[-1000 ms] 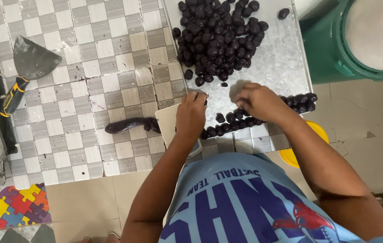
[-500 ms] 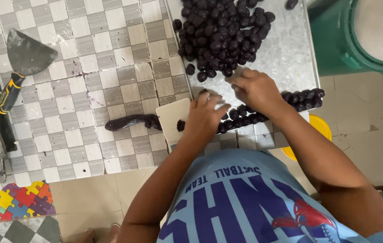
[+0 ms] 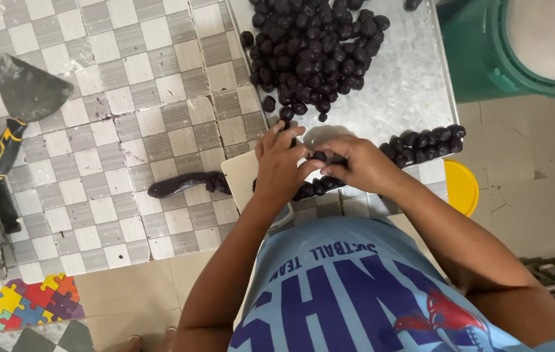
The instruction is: The person arranges small dark round food items on a metal tray in neat rows. They occasionally pick up items, place them on a digital scale, and then return them to the tray.
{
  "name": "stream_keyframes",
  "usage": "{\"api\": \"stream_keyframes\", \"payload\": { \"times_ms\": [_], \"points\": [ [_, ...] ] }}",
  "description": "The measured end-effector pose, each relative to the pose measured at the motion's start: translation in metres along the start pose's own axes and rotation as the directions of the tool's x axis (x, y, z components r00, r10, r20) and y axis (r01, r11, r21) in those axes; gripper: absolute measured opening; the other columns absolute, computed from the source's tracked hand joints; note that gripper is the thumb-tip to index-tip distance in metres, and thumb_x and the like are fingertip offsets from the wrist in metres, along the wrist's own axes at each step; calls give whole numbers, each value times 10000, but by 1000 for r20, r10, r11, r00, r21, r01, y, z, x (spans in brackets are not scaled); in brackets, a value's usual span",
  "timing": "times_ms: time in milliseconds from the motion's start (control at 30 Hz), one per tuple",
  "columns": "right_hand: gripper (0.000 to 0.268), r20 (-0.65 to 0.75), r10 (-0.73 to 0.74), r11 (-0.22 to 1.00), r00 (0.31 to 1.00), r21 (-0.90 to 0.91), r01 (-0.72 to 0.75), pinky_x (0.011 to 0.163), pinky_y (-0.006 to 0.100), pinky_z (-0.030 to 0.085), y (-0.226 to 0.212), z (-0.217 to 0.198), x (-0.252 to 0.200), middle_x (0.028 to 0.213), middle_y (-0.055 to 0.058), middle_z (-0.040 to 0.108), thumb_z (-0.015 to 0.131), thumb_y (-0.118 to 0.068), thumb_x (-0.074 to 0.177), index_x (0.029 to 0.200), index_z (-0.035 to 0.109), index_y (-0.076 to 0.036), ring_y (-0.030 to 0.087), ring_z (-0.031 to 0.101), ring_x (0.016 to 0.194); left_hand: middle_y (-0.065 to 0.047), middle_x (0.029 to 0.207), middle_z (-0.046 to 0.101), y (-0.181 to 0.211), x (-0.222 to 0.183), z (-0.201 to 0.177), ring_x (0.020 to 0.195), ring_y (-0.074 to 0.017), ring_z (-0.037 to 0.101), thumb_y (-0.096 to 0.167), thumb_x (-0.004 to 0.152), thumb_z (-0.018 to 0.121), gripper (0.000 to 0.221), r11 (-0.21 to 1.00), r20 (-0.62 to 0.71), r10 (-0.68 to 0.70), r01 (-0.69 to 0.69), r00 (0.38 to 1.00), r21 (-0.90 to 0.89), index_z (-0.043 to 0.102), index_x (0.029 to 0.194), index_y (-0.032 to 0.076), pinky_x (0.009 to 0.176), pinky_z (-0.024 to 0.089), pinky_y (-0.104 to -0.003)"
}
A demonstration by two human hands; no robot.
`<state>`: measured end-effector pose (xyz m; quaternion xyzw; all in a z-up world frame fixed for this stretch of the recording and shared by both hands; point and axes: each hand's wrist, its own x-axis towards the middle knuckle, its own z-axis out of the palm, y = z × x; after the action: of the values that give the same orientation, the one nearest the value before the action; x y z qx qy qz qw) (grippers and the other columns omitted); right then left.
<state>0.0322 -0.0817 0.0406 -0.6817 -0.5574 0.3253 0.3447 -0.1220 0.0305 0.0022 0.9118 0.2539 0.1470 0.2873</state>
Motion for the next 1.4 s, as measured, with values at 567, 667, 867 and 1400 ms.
{"api": "stream_keyframes", "payload": {
  "times_ms": [567, 667, 867, 1400],
  "points": [
    [346, -106, 246, 962, 963, 147, -230, 759, 336, 496, 8, -15, -11, 791, 109, 682, 820, -190, 679, 958, 683, -35, 247, 665, 831, -27, 1182, 515, 2, 37, 18, 1232, -331, 386, 355, 721, 710, 241, 968, -208, 41, 13, 977, 252, 653, 865, 170, 959, 293, -509],
    [334, -133, 262, 963, 956, 105, -250, 757, 342, 490, 10, -19, -12, 785, 95, 679, 817, -200, 682, 944, 683, -44, 258, 660, 822, -92, 1278, 474, 15, 48, 21, 1285, -382, 329, 336, 629, 798, 328, 935, -194, 55, 18, 980, 355, 662, 839, 123, 987, 283, -551],
    [295, -185, 280, 960, 942, 42, -277, 747, 332, 492, 22, -23, -12, 774, 62, 675, 803, -199, 696, 937, 681, -80, 240, 655, 816, -92, 1338, 431, 13, 53, 37, 1332, -381, 265, 269, 692, 770, 234, 906, -245, 96, 18, 965, 423, 607, 785, 129, 1009, 233, -565],
    [293, -16, 174, 780, 985, 612, -127, 630, 365, 577, -18, 11, 28, 871, 205, 622, 624, -4, 856, 1129, 567, 86, 239, 654, 730, 33, 1224, 507, 32, 5, -57, 1205, -287, 446, 558, 871, 419, 398, 976, -537, 194, -108, 821, 188, 509, 728, 198, 910, 367, -388]
  ]
}}
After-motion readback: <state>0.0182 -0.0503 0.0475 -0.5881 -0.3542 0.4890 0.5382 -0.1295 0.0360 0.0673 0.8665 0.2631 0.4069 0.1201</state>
